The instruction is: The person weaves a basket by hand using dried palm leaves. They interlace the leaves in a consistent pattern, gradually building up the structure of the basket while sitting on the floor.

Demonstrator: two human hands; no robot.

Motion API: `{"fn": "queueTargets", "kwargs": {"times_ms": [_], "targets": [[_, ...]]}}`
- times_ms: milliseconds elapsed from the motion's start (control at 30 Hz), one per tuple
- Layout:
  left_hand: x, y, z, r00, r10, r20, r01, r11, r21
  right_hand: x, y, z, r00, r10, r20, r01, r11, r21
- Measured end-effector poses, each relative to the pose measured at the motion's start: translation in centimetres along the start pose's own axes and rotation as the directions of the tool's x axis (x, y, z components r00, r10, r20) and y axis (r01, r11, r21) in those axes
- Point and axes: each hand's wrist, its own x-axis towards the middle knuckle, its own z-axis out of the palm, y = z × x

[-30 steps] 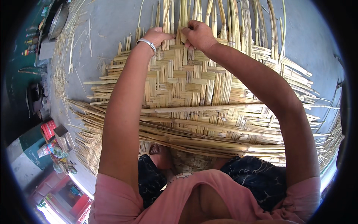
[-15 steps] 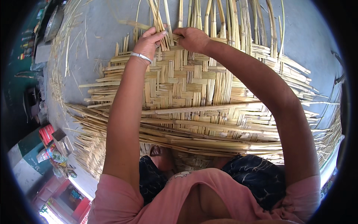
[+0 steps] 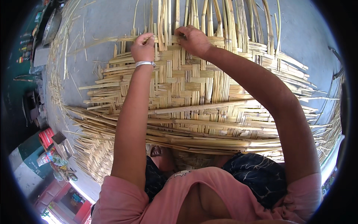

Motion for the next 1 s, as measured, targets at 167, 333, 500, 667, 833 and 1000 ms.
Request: {"fn": "queueTargets", "kwargs": {"times_ms": [167,333,500,667,833,1000], "targets": [[-1.5,-1.3,0.1,0.969,0.220,-0.114,-0.157,0.900,0.407,-1.1,-0.5,-0.5,0.976,-0.135,0.173,0.173,0.958,-0.227],[-1.9,0.1,0.2,0.987,0.159,-0.002,-0.124,0.775,0.619,-2.0,-0.8,-0.6,0.876,-0.311,0.370,0.474,0.705,-0.529],[-2.5,1.2,-0.6,0.995,0.058,0.077,-0.094,0.756,0.648,-2.7,-1.7,-1.1,0.845,-0.314,0.432,0.522,0.655,-0.546],[-6.2,-1.6,-0.9,0.920,0.382,0.081,-0.341,0.684,0.645,-3.5,-1.2,-1.0,0.870,-0.298,0.394,0.482,0.684,-0.547],[-8.0,-1.2,0.1,0.960,0.249,0.125,-0.261,0.648,0.716,-6.3,-1.5,-2.6,0.842,-0.294,0.453,0.508,0.716,-0.479],[-7.3,-1.9,-0.5,0.967,0.193,0.163,-0.251,0.652,0.715,-11.7,0.2,-5.3,0.787,-0.328,0.522,0.589,0.649,-0.481]]}}
